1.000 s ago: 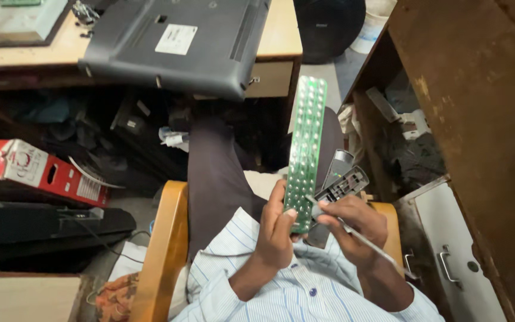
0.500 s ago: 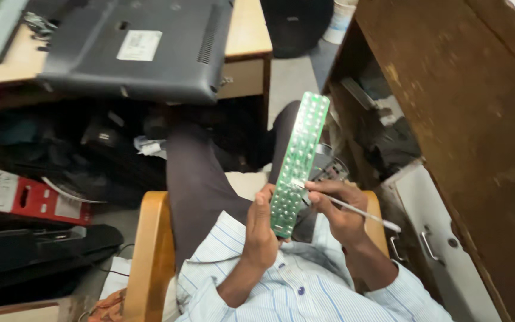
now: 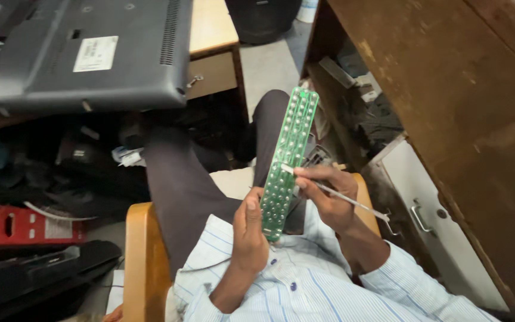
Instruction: The person uses a screwdriver to clean the contacts on a green circuit board from a remote control. They then reassemble the remote by placing the board back into the casing and snapping the two halves together.
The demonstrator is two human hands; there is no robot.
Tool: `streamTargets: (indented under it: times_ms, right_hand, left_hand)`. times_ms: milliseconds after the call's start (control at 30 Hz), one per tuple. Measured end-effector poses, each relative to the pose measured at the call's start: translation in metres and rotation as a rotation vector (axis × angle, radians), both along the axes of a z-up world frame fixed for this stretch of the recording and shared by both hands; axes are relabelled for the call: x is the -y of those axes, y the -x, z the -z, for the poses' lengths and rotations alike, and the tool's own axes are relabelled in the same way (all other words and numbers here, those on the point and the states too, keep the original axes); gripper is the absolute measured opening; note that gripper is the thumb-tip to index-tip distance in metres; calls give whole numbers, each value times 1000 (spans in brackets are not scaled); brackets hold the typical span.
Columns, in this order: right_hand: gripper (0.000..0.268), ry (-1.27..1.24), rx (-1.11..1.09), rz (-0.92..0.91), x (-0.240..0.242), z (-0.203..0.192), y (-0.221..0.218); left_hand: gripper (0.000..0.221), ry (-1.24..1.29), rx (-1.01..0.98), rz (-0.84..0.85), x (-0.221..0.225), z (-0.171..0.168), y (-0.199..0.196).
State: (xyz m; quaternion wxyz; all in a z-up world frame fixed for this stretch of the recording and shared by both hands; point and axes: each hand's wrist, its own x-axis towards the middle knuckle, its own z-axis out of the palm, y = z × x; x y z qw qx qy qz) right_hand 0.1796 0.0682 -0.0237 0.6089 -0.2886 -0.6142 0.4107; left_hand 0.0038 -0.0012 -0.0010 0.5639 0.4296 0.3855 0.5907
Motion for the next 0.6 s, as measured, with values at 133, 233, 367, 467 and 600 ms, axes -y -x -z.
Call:
streamTargets:
  times_ms: [133,233,367,467,600]
  right_hand:
    - [14,140,28,-41,-2,4,-8]
    - [11,79,86,-288,2,-2,-8]
    - [14,-20,239,-517,8,-18,-2]
    - [15,54,239,-542,10,-25,-4]
    - [16,158,217,-571,5,-30,-9]
  left_hand:
    - [54,27,25,-13,-3,2,-2]
    - [52,40,53,-45,-5,6,0]
    - [48,-50,40,-120,-6,5,1]
    - [42,56,37,-87,-7,6,-1]
    - [37,88,-27,-85,-8,4,-2]
